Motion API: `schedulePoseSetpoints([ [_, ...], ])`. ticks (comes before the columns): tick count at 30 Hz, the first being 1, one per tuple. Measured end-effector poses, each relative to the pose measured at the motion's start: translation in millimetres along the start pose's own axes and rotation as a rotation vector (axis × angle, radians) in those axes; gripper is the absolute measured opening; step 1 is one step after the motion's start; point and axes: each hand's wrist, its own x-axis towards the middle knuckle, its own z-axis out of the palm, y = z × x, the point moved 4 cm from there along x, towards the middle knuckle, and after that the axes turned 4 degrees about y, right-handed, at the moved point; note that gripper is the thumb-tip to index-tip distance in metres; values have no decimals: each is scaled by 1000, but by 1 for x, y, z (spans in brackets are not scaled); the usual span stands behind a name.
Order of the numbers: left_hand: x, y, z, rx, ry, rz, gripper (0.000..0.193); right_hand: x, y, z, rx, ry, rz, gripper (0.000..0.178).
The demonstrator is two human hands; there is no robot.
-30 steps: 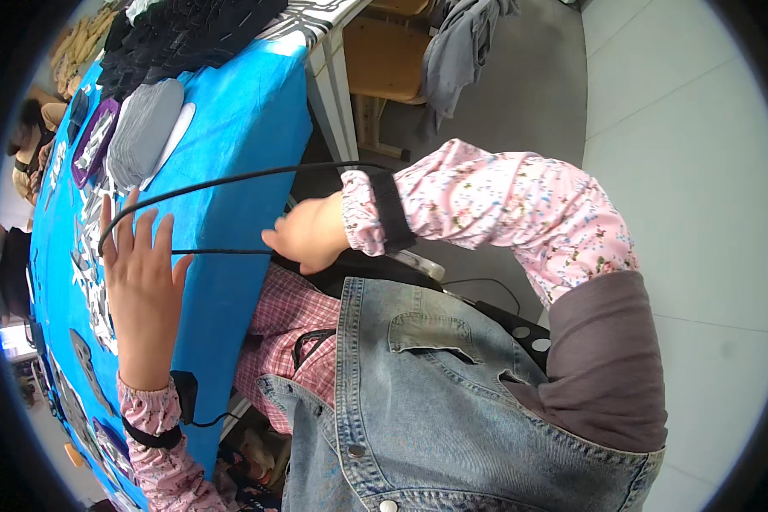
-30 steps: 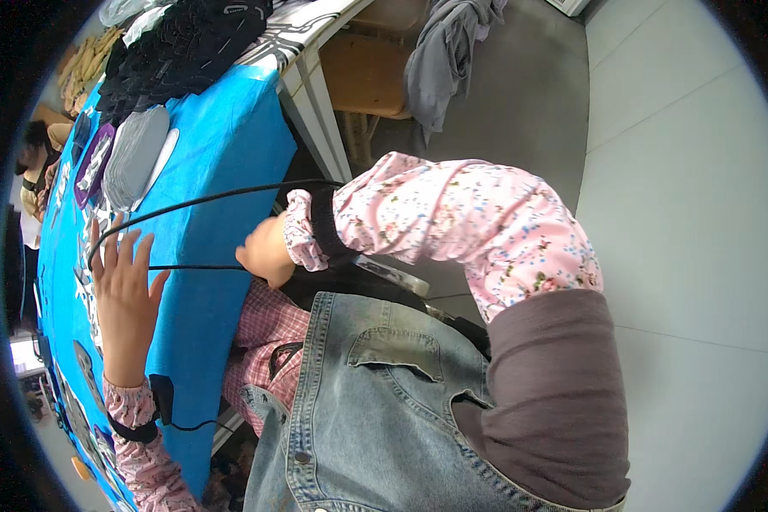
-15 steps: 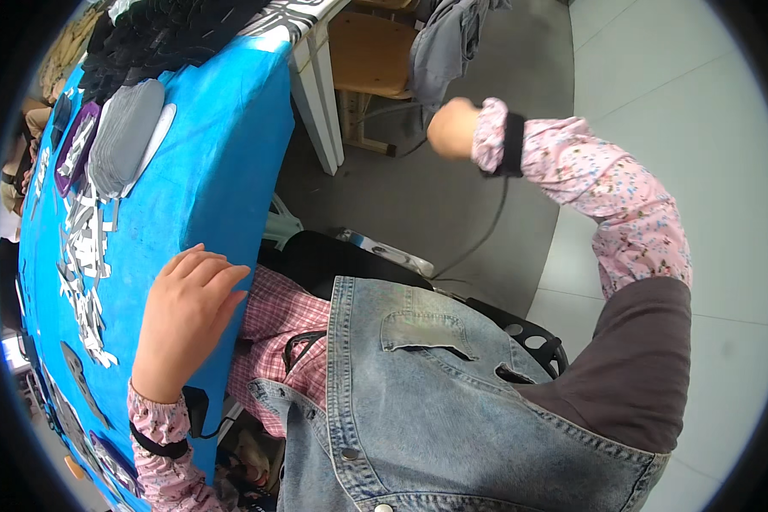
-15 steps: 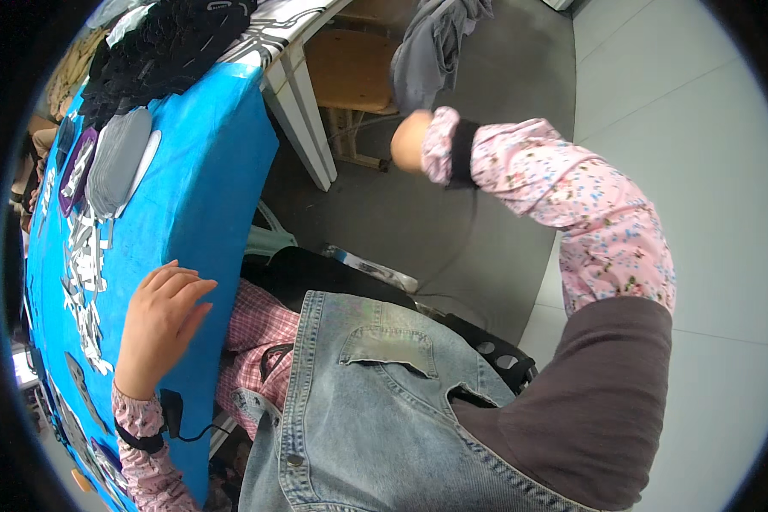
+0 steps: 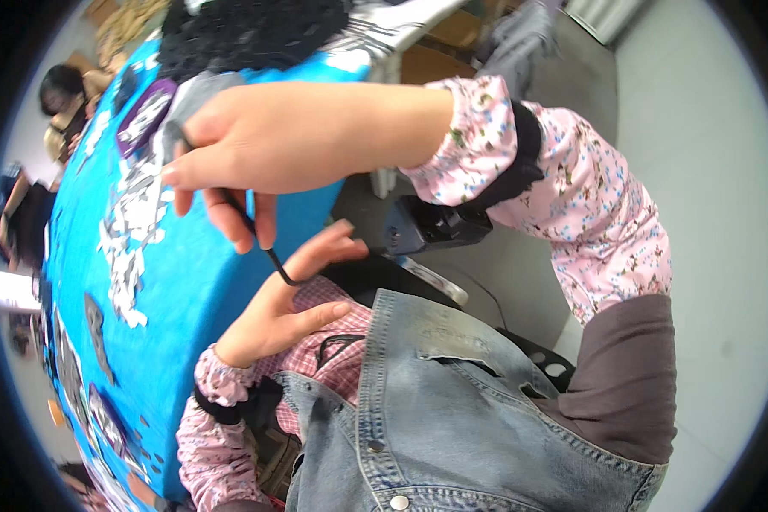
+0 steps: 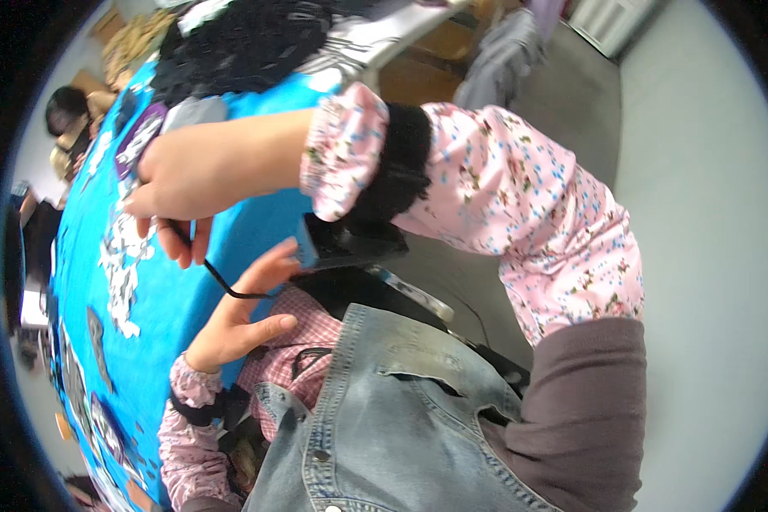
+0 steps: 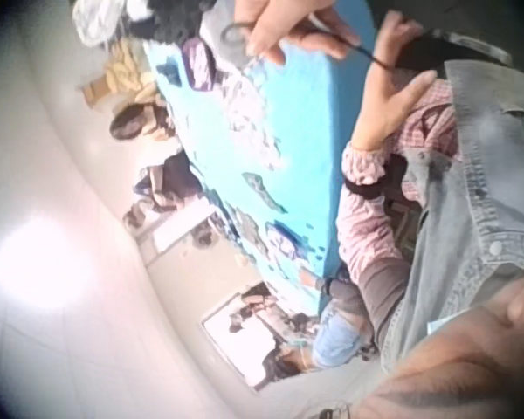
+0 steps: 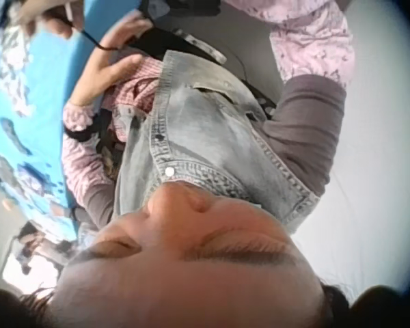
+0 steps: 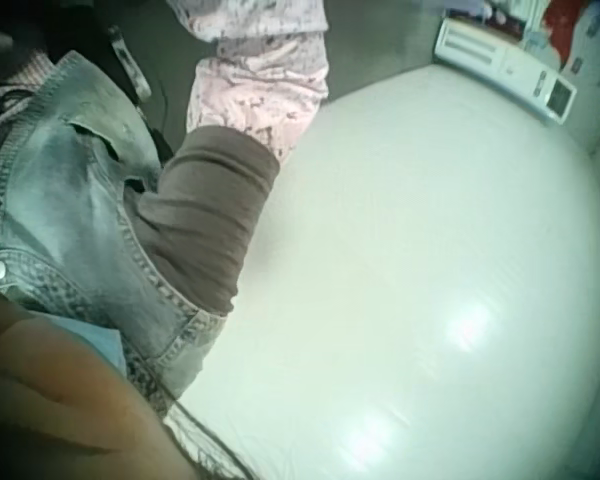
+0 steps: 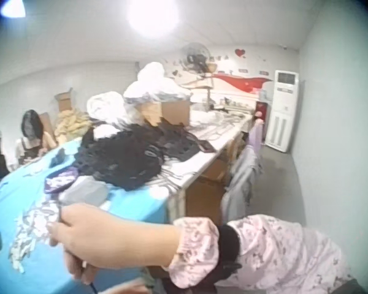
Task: Inspecting and assembling shoe upper components at a manufacturing station.
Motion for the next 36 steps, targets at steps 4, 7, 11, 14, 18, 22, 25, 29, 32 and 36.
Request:
schedulePoseSetpoints([
  [4, -43, -21, -17, -352, 128, -276, 23, 12, 22, 0, -275, 64, 121, 42],
  [7, -109, -35, -33, -411, 273, -269, 32, 9, 15, 15, -509, -173, 341, 43],
  [11, -176, -59, -36, -364, 296, -446, 33, 9, 8, 38, -367, -348, 252, 34],
  [14, -217, -95, -21, -553, 250, -536, 40, 22, 9, 59, -266, -359, 100, 22],
  [18, -257, -138, -18, -710, 591, -588, 40, 43, 9, 84, -179, -428, 34, 19],
  [22, -292, -182, -7, -974, 902, -555, 38, 61, 8, 104, 260, -326, 84, 19],
  [25, -300, -196, 4, -1101, 932, -628, 42, 75, 37, 116, 539, -200, 142, 17],
  [29, -290, -159, -14, -480, 1045, -570, 50, 79, 85, 138, -447, 48, -399, 25],
  [32, -314, -153, -22, -377, 866, -695, 37, 63, 99, 167, -779, -29, -463, 35],
  [36, -314, -136, -32, -359, 758, -668, 20, 64, 94, 153, -988, 85, -429, 48],
])
